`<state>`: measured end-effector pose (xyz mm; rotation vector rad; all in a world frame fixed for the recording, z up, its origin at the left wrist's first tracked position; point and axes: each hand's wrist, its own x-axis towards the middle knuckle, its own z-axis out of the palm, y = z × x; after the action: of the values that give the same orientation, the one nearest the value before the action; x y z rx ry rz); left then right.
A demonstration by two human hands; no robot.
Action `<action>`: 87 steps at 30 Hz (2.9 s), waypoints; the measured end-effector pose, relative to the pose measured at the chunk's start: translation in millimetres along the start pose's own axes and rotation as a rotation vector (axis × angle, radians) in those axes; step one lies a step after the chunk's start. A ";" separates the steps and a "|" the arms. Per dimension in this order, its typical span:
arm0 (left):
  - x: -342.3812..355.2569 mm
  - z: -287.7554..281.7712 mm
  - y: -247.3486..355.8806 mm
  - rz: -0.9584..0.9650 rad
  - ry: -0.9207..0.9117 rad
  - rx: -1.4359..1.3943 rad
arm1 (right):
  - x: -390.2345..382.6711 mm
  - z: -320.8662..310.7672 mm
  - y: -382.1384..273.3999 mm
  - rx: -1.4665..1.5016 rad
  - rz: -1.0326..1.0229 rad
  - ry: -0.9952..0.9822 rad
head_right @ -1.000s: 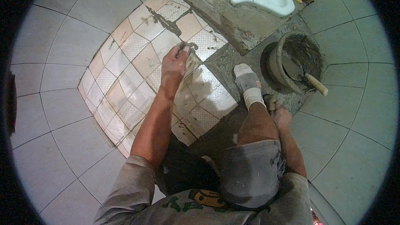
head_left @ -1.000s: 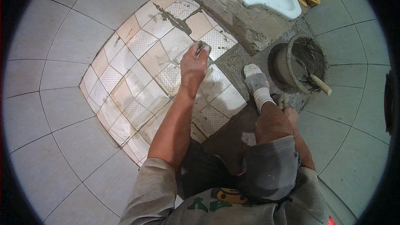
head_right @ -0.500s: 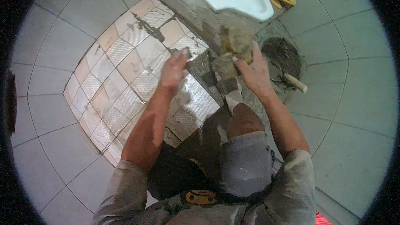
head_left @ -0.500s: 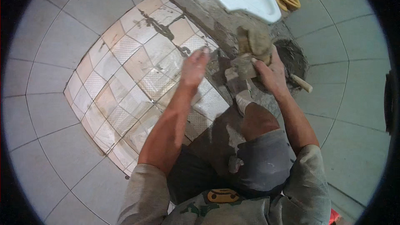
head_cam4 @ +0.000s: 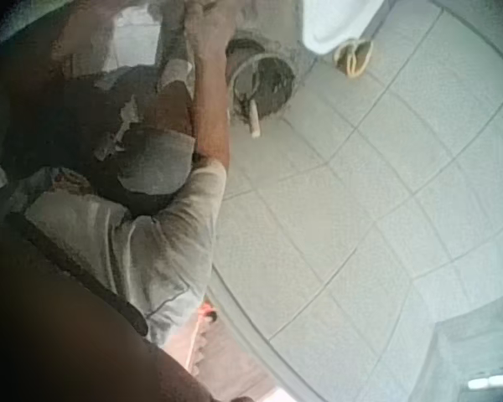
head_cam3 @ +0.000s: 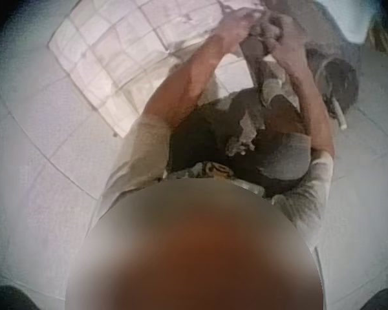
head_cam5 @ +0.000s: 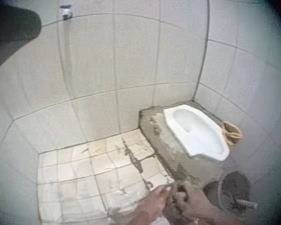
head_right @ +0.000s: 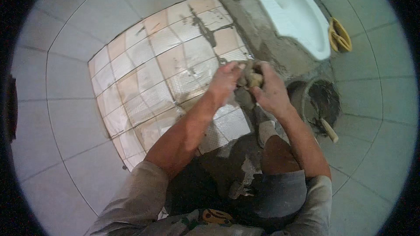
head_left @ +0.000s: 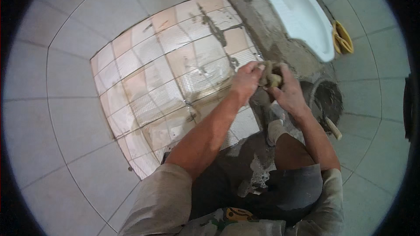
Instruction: Tiling a floor in a bathroom using a rubber mallet and trowel.
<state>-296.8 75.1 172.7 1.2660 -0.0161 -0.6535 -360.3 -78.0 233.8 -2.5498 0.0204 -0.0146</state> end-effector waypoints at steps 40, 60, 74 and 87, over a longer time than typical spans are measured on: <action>-11.7 -67.0 -10.2 -0.018 0.123 0.062 | 63.4 47.9 8.2 -0.097 -0.506 -0.020; -177.0 -145.2 -39.3 -0.512 0.848 0.114 | 451.7 189.3 16.9 -0.233 -0.302 -0.034; -133.0 -122.6 -12.5 -0.514 0.649 0.550 | 479.5 230.4 22.3 -0.462 -0.348 -0.286; -122.4 -149.8 39.6 -0.395 0.464 0.898 | 384.8 201.0 42.0 -0.480 -0.456 -0.394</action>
<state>-325.7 268.5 200.1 2.3058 0.3680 -0.6951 27.0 -7.6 45.8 -2.9215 -0.7951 0.3523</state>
